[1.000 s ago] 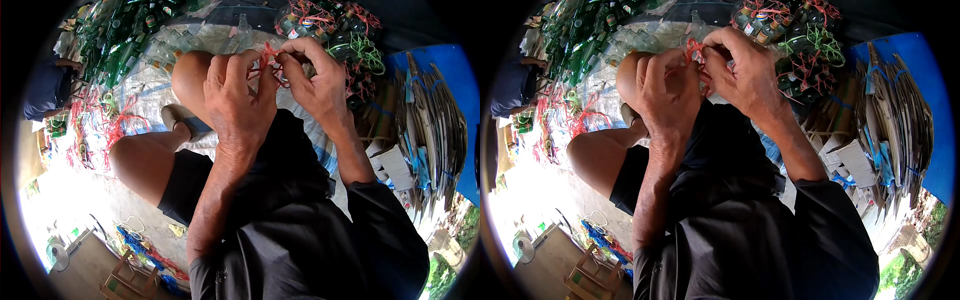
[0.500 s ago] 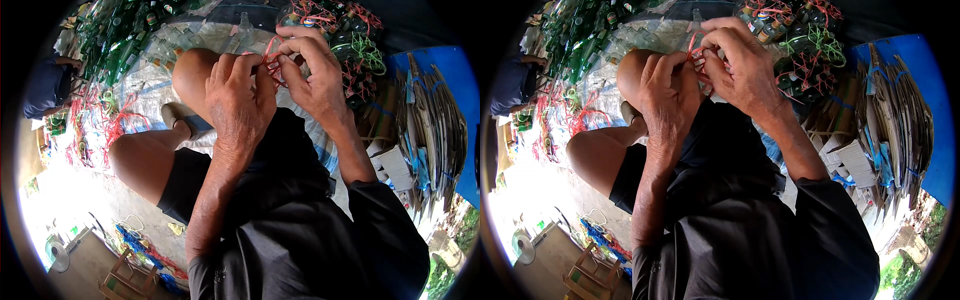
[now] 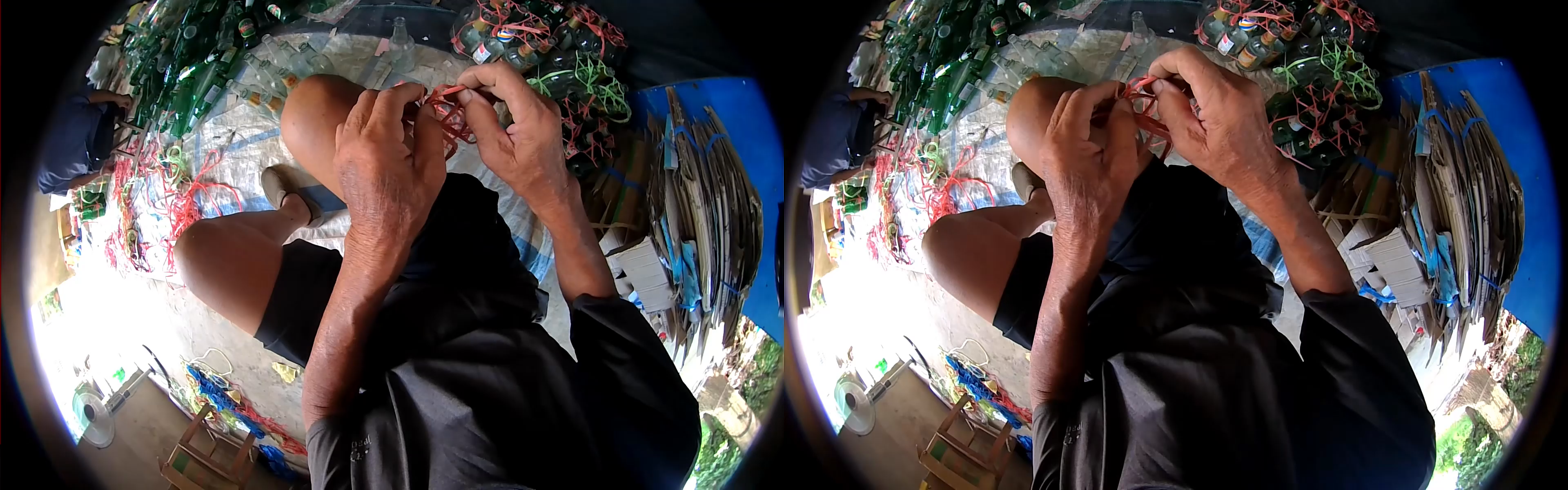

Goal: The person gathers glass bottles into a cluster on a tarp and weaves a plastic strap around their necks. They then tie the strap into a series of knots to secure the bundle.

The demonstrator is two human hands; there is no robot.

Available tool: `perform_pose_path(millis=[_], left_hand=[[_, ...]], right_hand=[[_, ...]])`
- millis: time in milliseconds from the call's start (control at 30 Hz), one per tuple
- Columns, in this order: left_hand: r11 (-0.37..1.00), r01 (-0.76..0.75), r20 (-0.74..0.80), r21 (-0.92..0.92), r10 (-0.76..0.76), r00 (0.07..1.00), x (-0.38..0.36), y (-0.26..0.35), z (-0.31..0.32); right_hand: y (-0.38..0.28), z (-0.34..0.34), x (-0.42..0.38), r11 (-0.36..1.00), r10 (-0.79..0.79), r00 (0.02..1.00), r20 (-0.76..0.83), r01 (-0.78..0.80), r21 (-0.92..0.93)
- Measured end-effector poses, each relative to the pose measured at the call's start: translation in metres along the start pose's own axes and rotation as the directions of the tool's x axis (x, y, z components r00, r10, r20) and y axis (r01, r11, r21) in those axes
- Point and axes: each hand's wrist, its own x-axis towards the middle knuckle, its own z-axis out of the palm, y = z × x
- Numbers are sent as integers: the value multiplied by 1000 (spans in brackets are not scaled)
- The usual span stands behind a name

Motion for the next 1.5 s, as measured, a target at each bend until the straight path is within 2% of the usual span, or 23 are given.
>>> perform_pose_path(millis=[100, 267, 433, 500, 567, 600, 700, 867, 967, 1100, 1267, 1400, 1500], left_hand=[[1000, -11, 0, 4, 11, 1000, -1, -3, 0], [998, -25, -60, -61, 21, 998, 1, 1, -1], [953, -202, -143, 227, 238, 961, 3, 9, -8], [955, -215, -171, 203, 251, 953, -1, 11, -6], [986, -162, -164, 35, 166, 972, -10, 23, -5], [996, -94, -111, -4, 93, 989, -12, 29, -4], [998, -60, -48, -22, 59, 997, -17, 24, 1], [989, -2, 35, 147, -3, 999, -17, 17, -3], [996, 1, -48, 93, 4, 999, -18, 6, 3], [996, 76, -14, 46, -76, 997, -13, 14, -5], [995, 89, -22, -34, -90, 996, -12, 14, -3], [996, 92, 14, 10, -92, 996, -11, 12, -2], [995, 98, 34, -18, -97, 995, -11, 9, -1]], right_hand=[[3, 1, -2, 1000, -20, 1000, -5, 19, -20], [-2, 2, -4, 992, 113, 993, 19, -113, 51], [-1, 2, -4, 957, 243, 969, 56, -248, 151], [-6, -2, -3, 941, 274, 957, 92, -287, 181], [-9, -2, -3, 934, 301, 947, 113, -316, 163], [-11, -3, -3, 932, 313, 942, 122, -329, 154], [-19, -3, 0, 937, 317, 941, 116, -330, 116], [-17, 2, -4, 898, 343, 932, 115, -361, 251], [-20, 2, -3, 869, 373, 917, 138, -398, 293], [-13, -3, -1, 913, 293, 941, 166, -328, 244], [-17, -3, -1, 853, 357, 917, 176, -397, 339], [-24, -2, 0, 810, 398, 899, 184, -438, 390], [-22, -6, 0, 858, 338, 921, 192, -385, 340]])
